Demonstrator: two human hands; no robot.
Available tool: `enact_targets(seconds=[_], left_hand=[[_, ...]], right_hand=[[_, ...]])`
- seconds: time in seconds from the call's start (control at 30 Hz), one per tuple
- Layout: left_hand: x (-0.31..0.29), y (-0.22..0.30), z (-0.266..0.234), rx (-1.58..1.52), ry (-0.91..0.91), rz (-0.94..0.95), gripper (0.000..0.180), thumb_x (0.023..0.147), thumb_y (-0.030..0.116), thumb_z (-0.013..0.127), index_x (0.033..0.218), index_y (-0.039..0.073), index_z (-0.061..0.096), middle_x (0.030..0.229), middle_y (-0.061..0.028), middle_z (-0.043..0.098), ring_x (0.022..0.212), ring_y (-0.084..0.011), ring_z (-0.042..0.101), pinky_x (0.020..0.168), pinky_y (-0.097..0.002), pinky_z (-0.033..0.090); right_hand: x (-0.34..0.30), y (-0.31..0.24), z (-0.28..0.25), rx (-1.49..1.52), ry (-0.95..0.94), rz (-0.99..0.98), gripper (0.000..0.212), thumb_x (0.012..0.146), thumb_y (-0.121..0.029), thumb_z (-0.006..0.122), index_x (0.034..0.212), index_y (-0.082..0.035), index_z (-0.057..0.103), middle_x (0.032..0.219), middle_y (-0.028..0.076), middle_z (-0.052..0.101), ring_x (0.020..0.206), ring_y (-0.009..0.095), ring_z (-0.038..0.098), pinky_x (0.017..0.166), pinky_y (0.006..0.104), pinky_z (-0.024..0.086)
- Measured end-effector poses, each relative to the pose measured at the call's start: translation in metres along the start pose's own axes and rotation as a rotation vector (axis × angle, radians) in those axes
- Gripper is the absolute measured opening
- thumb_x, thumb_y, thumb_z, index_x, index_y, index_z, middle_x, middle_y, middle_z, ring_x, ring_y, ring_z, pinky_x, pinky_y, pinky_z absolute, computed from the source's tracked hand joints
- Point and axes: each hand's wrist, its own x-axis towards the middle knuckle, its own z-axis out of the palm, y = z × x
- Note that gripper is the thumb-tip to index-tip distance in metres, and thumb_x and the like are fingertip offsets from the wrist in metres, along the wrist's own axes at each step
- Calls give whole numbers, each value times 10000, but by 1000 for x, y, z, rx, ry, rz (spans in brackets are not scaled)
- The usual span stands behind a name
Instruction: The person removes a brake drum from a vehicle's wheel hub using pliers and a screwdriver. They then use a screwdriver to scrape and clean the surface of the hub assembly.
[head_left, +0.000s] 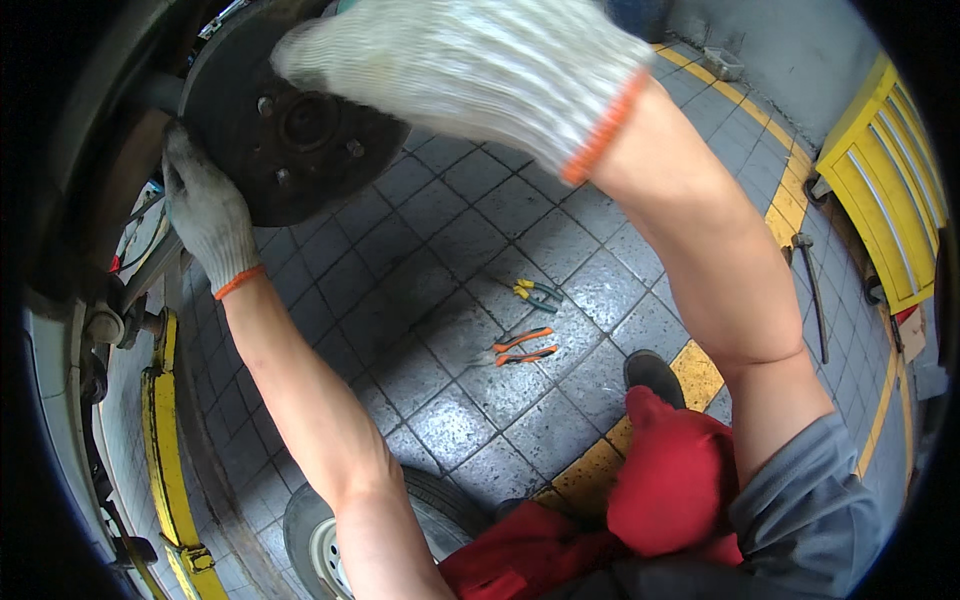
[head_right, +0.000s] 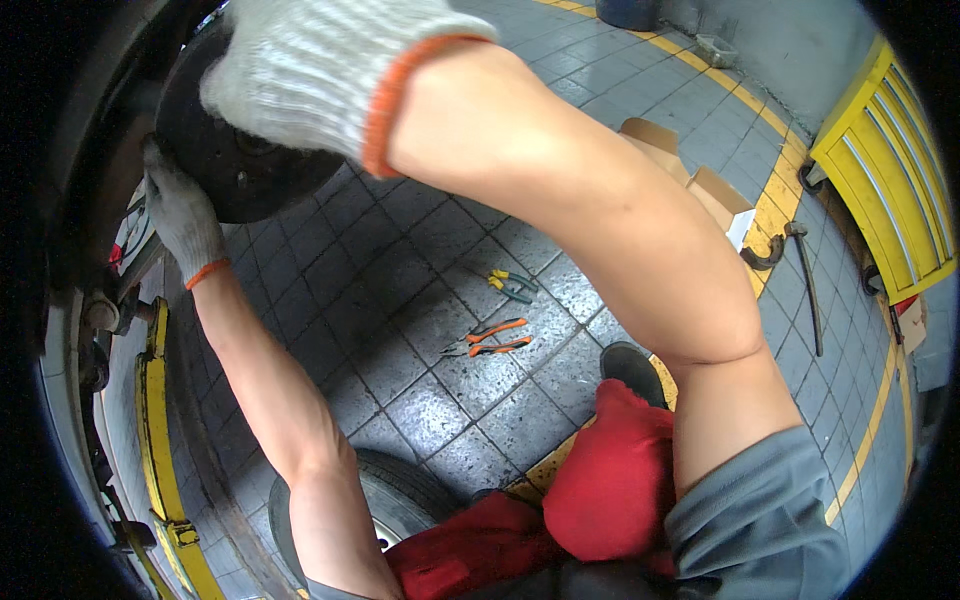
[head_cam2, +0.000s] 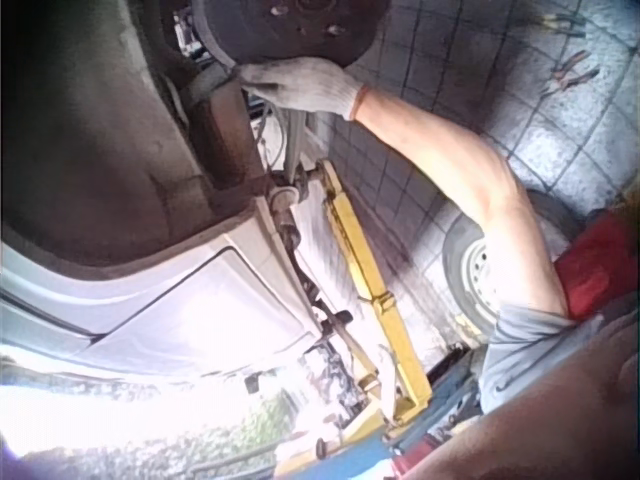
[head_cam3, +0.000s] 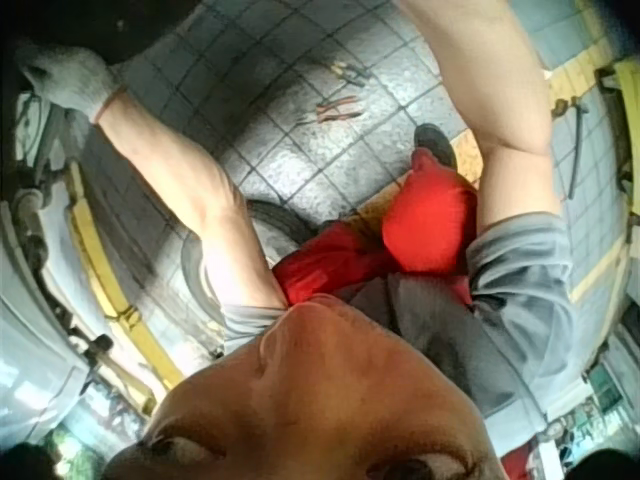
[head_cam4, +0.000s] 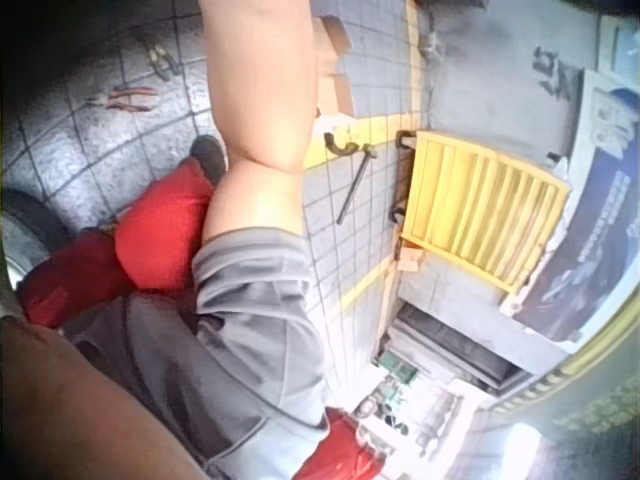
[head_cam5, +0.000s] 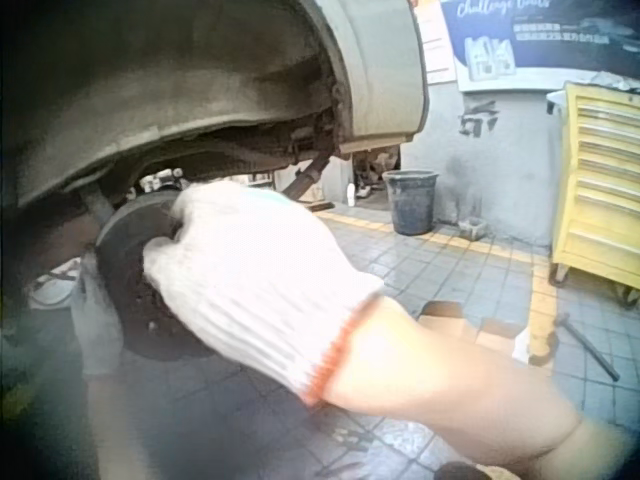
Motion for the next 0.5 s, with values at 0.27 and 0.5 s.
enact_targets(seconds=[0.27, 0.5], left_hand=[[-15, 9, -27, 17, 46, -84, 631, 1089, 470, 447, 1461, -34, 530, 1426, -236, 601, 1306, -293, 582, 1119, -346, 409], [-65, -13, -31, 607, 77, 609, 972, 821, 552, 804, 1579, 100, 398, 1574, -309, 360, 1439, -537, 357, 1143, -603, 369]], right_hand=[[-25, 13, 6, 347, 99, 264, 190, 943, -170, 659, 987, 11, 694, 916, 198, 702, 834, 280, 714, 755, 372, 594], [0, 80, 13, 413, 217, 176, 233, 962, -186, 680, 1090, 7, 658, 985, 167, 695, 880, 236, 699, 783, 337, 589]])
